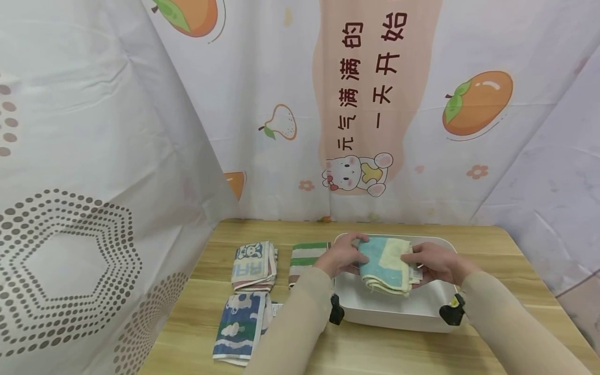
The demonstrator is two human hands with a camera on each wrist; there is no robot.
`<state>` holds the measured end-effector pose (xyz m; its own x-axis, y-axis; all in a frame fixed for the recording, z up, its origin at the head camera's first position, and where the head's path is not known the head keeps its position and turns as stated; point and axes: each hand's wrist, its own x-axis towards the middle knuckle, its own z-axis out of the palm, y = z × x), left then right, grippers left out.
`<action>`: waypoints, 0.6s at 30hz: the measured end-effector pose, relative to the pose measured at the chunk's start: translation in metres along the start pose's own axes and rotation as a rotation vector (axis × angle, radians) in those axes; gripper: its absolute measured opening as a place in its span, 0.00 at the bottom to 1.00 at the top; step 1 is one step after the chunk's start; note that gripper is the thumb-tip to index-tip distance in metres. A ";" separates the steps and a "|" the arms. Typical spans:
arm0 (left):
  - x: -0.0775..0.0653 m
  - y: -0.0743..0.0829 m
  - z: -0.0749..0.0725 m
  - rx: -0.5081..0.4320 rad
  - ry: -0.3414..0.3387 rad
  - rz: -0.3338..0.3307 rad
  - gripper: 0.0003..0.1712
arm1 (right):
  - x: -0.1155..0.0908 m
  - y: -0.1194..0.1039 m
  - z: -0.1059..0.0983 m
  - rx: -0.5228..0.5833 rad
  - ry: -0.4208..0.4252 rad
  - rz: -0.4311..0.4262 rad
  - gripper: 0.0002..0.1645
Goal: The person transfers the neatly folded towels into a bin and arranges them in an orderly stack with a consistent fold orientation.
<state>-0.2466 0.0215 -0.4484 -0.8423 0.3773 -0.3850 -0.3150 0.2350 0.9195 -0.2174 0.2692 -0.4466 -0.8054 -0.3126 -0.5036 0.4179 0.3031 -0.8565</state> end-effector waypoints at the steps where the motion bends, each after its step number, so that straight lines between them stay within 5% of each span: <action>1: 0.000 0.000 0.000 0.000 -0.001 -0.010 0.28 | 0.000 0.000 0.000 -0.003 0.002 0.010 0.26; 10: 0.004 -0.005 0.001 -0.023 -0.067 -0.036 0.31 | 0.003 -0.001 0.000 -0.007 -0.011 0.050 0.23; 18: 0.007 -0.010 0.005 0.013 -0.049 -0.046 0.30 | 0.005 0.004 -0.001 -0.010 -0.017 0.077 0.21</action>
<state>-0.2471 0.0265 -0.4609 -0.8046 0.4086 -0.4309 -0.3472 0.2651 0.8996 -0.2201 0.2702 -0.4527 -0.7639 -0.3034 -0.5696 0.4739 0.3352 -0.8142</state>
